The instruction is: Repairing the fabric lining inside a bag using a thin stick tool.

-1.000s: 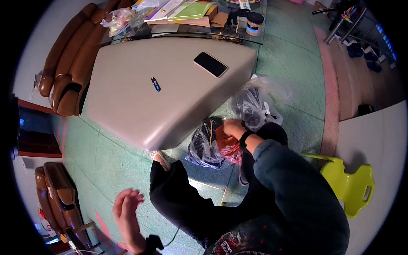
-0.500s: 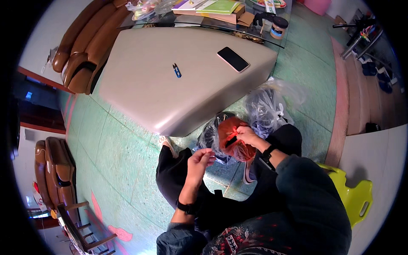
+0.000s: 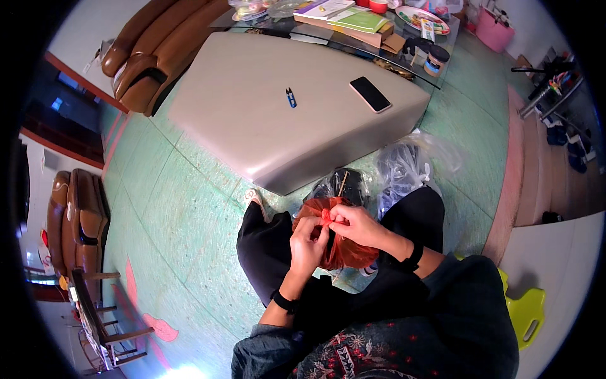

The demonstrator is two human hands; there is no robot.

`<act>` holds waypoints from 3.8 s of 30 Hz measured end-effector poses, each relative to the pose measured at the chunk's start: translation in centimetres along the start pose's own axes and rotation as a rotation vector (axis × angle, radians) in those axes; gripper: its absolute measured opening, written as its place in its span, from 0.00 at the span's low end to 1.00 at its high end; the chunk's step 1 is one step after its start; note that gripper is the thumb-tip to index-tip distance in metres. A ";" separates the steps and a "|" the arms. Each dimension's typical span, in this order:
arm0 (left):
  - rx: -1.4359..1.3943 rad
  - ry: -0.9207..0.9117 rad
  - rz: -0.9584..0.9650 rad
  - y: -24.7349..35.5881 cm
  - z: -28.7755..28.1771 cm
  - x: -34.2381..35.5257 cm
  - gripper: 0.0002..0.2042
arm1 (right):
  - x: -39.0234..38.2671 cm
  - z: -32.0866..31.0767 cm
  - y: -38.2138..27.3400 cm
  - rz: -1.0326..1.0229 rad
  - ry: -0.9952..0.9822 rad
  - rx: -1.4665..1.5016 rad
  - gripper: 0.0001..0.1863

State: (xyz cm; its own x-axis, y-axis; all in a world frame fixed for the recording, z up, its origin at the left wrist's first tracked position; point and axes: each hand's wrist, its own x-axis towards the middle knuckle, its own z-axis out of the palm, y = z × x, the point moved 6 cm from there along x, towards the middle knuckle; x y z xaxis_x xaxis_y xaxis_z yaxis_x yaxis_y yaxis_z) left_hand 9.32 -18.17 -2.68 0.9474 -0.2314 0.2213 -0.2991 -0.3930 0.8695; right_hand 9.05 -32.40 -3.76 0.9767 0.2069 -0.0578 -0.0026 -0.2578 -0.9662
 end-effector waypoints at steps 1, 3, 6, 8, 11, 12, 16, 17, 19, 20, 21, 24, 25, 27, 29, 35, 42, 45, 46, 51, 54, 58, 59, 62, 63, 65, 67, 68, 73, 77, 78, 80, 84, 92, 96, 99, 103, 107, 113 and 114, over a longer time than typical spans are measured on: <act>-0.068 0.020 -0.047 -0.2 -0.3 -0.3 0.07 | 0.1 0.4 -0.4 -0.010 -0.019 -0.016 0.07; -0.161 0.008 -0.127 -0.6 -0.6 -0.5 0.06 | 0.3 0.9 -0.9 -0.051 -0.018 -0.090 0.07; -0.279 -0.042 -0.178 -3.0 -0.8 -0.9 0.05 | 0.5 2.0 -1.5 -0.145 0.001 -0.182 0.07; -0.370 -0.096 -0.194 -4.3 -0.6 -1.2 0.03 | 0.5 2.6 -1.1 -0.173 -0.015 -0.230 0.07; -0.695 -0.167 -0.542 -5.0 0.2 -1.6 0.02 | 1.1 2.3 -1.8 -0.286 -0.079 -0.365 0.08; -0.766 -0.172 -0.535 -4.6 0.4 -1.4 0.02 | 1.4 2.4 -2.6 -0.319 -0.064 -0.383 0.07; -0.669 -0.199 -0.419 -5.6 -0.7 -1.6 0.02 | 1.5 3.7 -2.7 -0.361 0.120 -0.375 0.07; -0.555 -0.242 -0.354 -5.8 -1.0 -1.4 0.02 | 1.3 3.9 -2.3 -0.278 0.115 -0.303 0.06; -0.491 -0.266 -0.232 -5.5 -1.3 -1.5 0.03 | 0.8 4.5 -1.0 -0.186 0.154 -0.234 0.06; -0.515 -0.242 -0.241 -5.5 -1.3 -1.4 0.03 | 0.8 4.6 -0.6 -0.159 0.196 -0.198 0.06; -0.538 -0.221 -0.256 -5.5 -1.2 -1.5 0.04 | 0.8 4.9 -0.2 -0.126 0.236 -0.156 0.06; -0.575 -0.155 -0.269 -5.4 -1.5 -1.1 0.05 | 0.9 5.6 -0.4 -0.142 0.389 -0.176 0.07; -0.590 -0.123 -0.262 -5.3 -1.7 -1.2 0.06 | 0.9 5.8 -0.6 -0.169 0.433 -0.198 0.08; -0.604 -0.113 -0.281 -5.5 -1.8 -1.3 0.06 | 1.3 6.1 -0.3 -0.170 0.457 -0.218 0.08; -0.713 -0.072 -0.333 -6.0 -2.1 -1.6 0.07 | 1.2 6.3 -0.1 -0.173 0.479 -0.234 0.09; -0.464 -0.129 -0.164 -4.0 -2.8 -1.4 0.07 | 1.2 5.4 -0.4 -0.129 0.391 -0.147 0.09; 0.190 -0.056 0.123 0.3 -2.4 -0.1 0.05 | 1.7 6.2 5.2 0.184 0.416 0.097 0.17; 0.077 0.194 0.003 -1.5 -2.7 -1.3 0.07 | 2.5 5.0 5.3 0.248 0.533 0.108 0.24; -0.049 0.236 0.014 -1.6 -2.8 -1.5 0.07 | 2.7 4.0 5.3 0.284 0.603 0.110 0.28; -0.209 0.083 -0.281 -6.1 -1.6 -2.4 0.05 | 3.1 4.3 4.1 0.087 0.354 -0.042 0.23; 0.165 0.156 -0.012 -4.4 -1.8 -1.3 0.13 | 3.0 3.4 1.8 0.022 0.226 -0.007 0.22; 0.173 -0.109 0.049 -2.9 0.0 -0.4 0.14 | 3.8 2.8 0.2 -0.020 0.076 0.108 0.22; 0.169 -0.113 0.047 -3.1 0.1 -0.4 0.14 | 3.9 2.9 0.0 -0.024 0.072 0.193 0.22; -0.005 -0.050 -0.144 -4.4 -0.1 0.1 0.09 | 4.3 2.0 2.8 -0.052 0.058 0.086 0.15; -0.103 -0.054 -0.194 -5.2 -0.5 0.0 0.09 | 4.3 1.7 2.4 -0.047 0.056 0.087 0.15; -0.284 -0.069 -0.280 -6.6 -1.5 -0.6 0.09 | 3.6 1.8 -2.4 -0.520 0.140 -0.280 0.07; -0.300 -0.117 -0.312 -6.0 -1.3 -0.5 0.09 | 3.5 1.8 -0.8 -0.340 0.036 -0.283 0.06; -0.264 -0.123 -0.317 -5.8 -1.1 -0.6 0.09 | 3.2 2.1 -0.9 -0.389 0.039 -0.408 0.06; -0.092 -0.063 -0.324 -4.5 -3.2 -0.7 0.10 | 3.4 -2.2 1.3 -0.119 0.423 -0.396 0.05; 0.375 -0.025 0.028 -2.8 -3.1 -1.2 0.07 | 2.8 -1.1 1.2 -0.162 0.399 -0.588 0.07; 0.399 0.000 -0.075 -2.6 -3.4 -1.1 0.08 | 2.9 -0.4 1.4 -0.143 0.354 -0.669 0.08; 0.426 0.016 -0.110 -2.6 -3.1 -0.9 0.08 | 2.7 0.4 1.2 -0.209 0.288 -0.705 0.07; 0.295 0.176 -0.183 -3.7 -4.3 -0.9 0.07 | 2.8 -2.0 4.3 -0.039 0.358 -0.767 0.04; 0.272 0.356 -0.077 -6.6 -5.6 -1.8 0.13 | 3.0 -3.6 8.8 0.214 0.185 -0.294 0.07; -0.509 0.169 -0.670 -10.1 -5.0 -2.8 0.16 | 3.9 -4.1 9.4 0.257 0.146 -0.223 0.07; -0.839 0.220 -0.652 -10.2 -4.9 -2.5 0.16 | 5.3 -3.8 9.1 0.307 0.086 -0.290 0.07; -1.037 0.045 -0.625 -8.6 -3.9 -1.7 0.19 | 7.8 -3.4 9.3 0.224 -0.225 -0.491 0.08; -1.179 0.102 -0.628 -9.2 -4.2 -0.9 0.18 | 10.2 -2.0 12.5 0.364 -0.694 -0.817 0.13; -0.953 -0.025 -0.761 -10.8 -2.9 -1.8 0.18 | 14.3 -2.1 23.6 0.668 -0.328 -0.317 0.12; -0.903 -0.019 -0.776 -10.8 -3.1 -2.0 0.18 | 14.8 -2.2 24.9 0.636 -0.282 -0.577 0.12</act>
State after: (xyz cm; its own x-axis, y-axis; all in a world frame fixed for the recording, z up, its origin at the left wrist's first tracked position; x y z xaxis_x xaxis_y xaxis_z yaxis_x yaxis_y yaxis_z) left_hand 11.04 -10.72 -11.16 0.8354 -0.2250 -0.5016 0.5497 0.3334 0.7659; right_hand 23.92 -37.80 -28.10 0.7386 0.0678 -0.6707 -0.3415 -0.8202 -0.4590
